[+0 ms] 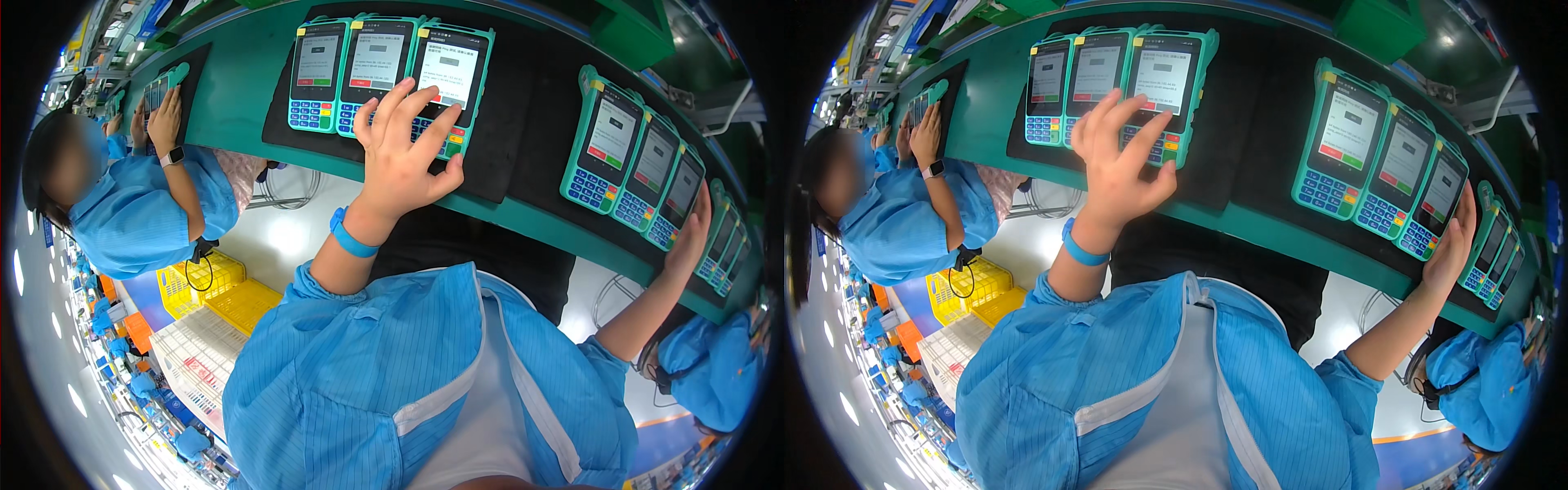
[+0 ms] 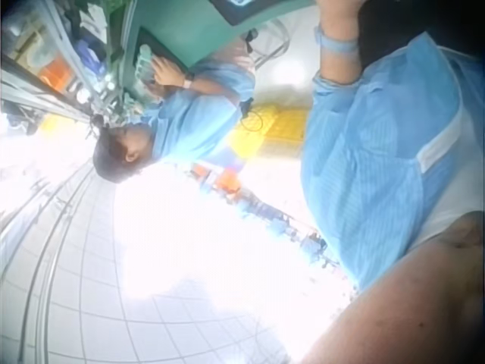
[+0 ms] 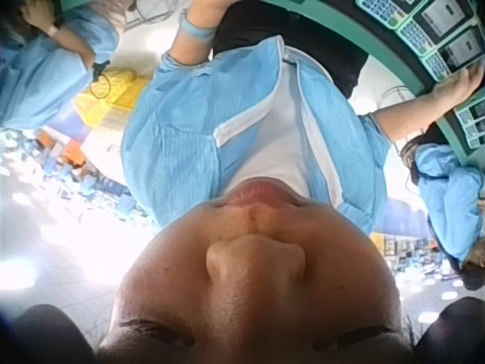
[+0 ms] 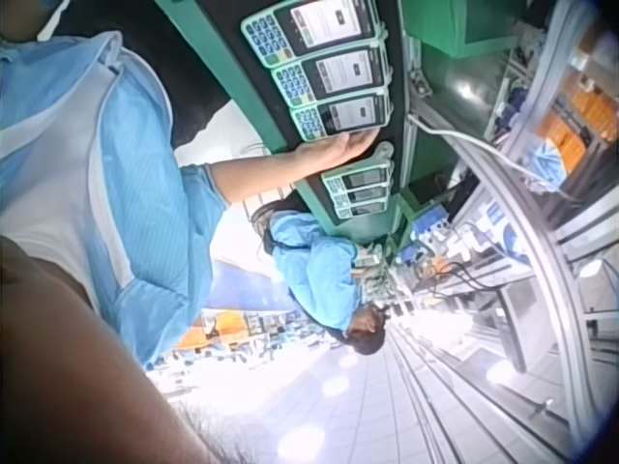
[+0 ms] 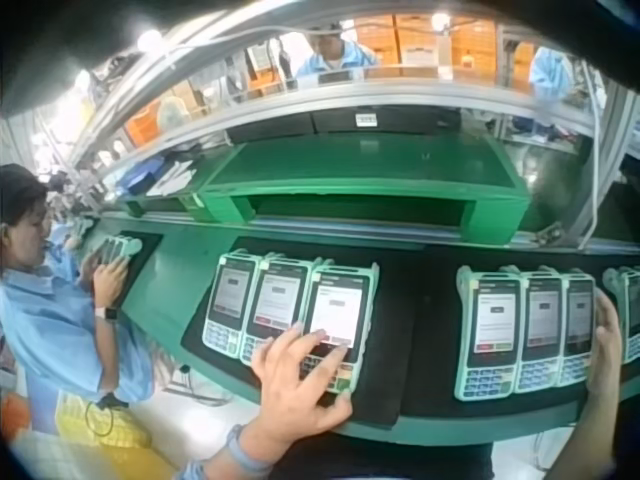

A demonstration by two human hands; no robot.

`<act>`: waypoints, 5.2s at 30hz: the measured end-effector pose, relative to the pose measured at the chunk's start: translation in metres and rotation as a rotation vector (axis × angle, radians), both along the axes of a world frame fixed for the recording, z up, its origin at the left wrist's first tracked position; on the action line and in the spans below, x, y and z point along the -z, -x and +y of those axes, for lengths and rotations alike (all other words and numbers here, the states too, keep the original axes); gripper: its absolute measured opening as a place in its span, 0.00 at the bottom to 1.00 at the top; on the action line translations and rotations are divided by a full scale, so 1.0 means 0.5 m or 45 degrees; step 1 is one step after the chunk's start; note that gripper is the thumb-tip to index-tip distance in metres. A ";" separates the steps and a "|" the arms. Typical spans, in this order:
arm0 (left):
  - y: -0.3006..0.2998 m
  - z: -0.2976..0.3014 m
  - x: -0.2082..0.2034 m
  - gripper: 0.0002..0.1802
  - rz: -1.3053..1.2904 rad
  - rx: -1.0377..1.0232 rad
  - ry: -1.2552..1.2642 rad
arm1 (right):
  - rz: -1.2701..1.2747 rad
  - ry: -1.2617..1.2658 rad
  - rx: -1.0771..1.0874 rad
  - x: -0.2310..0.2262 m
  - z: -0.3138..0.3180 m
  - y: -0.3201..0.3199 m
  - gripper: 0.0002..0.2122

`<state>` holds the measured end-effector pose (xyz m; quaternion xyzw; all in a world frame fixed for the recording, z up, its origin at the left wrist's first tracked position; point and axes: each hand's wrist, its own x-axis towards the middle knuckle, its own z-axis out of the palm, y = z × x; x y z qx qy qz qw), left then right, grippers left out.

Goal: Testing functionality and inspecting handheld POS terminals on an assembly line.

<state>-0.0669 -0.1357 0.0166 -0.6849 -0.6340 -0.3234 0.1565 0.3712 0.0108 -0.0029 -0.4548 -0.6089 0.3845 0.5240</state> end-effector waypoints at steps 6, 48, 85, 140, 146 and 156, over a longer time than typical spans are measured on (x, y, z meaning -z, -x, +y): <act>0.001 -0.001 0.004 0.27 -0.013 -0.010 0.005 | -0.003 0.008 -0.004 0.000 0.000 0.000 0.31; 0.011 -0.011 -0.042 0.26 0.080 -0.104 0.223 | 0.034 0.021 -0.008 0.001 0.002 -0.003 0.31; 0.167 0.046 -0.053 0.19 0.135 -0.282 0.064 | 0.037 -0.004 -0.097 -0.002 0.000 -0.008 0.36; 0.509 -0.045 0.105 0.27 -1.029 -0.619 -0.018 | -1.307 -0.344 0.508 -0.091 -0.145 0.068 0.23; 0.610 -0.042 0.117 0.25 -0.952 -0.579 0.353 | -1.013 -0.325 0.641 -0.084 -0.141 0.019 0.20; 0.591 0.030 0.098 0.28 -0.193 -0.855 0.700 | -0.504 0.106 0.593 -0.023 -0.031 -0.040 0.15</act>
